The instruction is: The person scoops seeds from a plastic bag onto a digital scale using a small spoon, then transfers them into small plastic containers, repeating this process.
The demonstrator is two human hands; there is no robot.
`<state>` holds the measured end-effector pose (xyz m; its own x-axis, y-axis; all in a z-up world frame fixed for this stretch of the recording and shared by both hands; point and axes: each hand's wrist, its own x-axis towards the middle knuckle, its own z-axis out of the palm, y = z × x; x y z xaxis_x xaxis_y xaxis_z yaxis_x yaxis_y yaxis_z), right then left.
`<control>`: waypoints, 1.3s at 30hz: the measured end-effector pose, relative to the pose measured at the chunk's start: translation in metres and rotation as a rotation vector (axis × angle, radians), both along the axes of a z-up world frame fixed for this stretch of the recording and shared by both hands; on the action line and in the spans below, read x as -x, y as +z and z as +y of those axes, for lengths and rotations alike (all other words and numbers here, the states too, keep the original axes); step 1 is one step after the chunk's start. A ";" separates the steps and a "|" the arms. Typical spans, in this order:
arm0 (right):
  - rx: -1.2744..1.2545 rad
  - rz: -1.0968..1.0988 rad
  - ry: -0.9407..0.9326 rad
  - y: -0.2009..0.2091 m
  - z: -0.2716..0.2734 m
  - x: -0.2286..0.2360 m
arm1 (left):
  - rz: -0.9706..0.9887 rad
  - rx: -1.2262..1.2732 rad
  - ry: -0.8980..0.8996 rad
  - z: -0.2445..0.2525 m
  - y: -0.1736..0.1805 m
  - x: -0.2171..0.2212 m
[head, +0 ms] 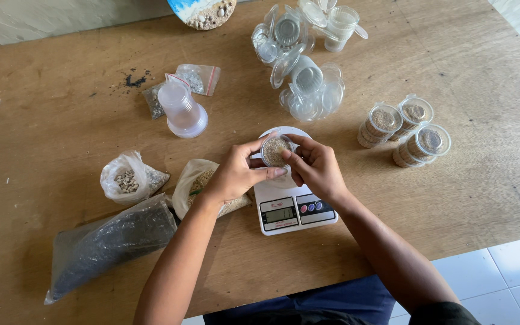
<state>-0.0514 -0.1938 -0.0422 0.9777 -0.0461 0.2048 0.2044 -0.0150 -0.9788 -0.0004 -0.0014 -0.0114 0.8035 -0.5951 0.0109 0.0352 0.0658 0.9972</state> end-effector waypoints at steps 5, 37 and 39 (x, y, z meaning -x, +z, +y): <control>0.198 -0.051 -0.059 0.043 0.006 0.016 | -0.008 0.001 0.033 -0.003 0.009 0.002; 0.726 0.077 -0.503 0.006 -0.097 0.079 | -0.227 -0.231 -0.046 0.009 0.055 0.015; 0.787 0.068 -0.522 -0.004 -0.110 0.085 | -0.240 -0.231 0.002 0.010 0.054 0.015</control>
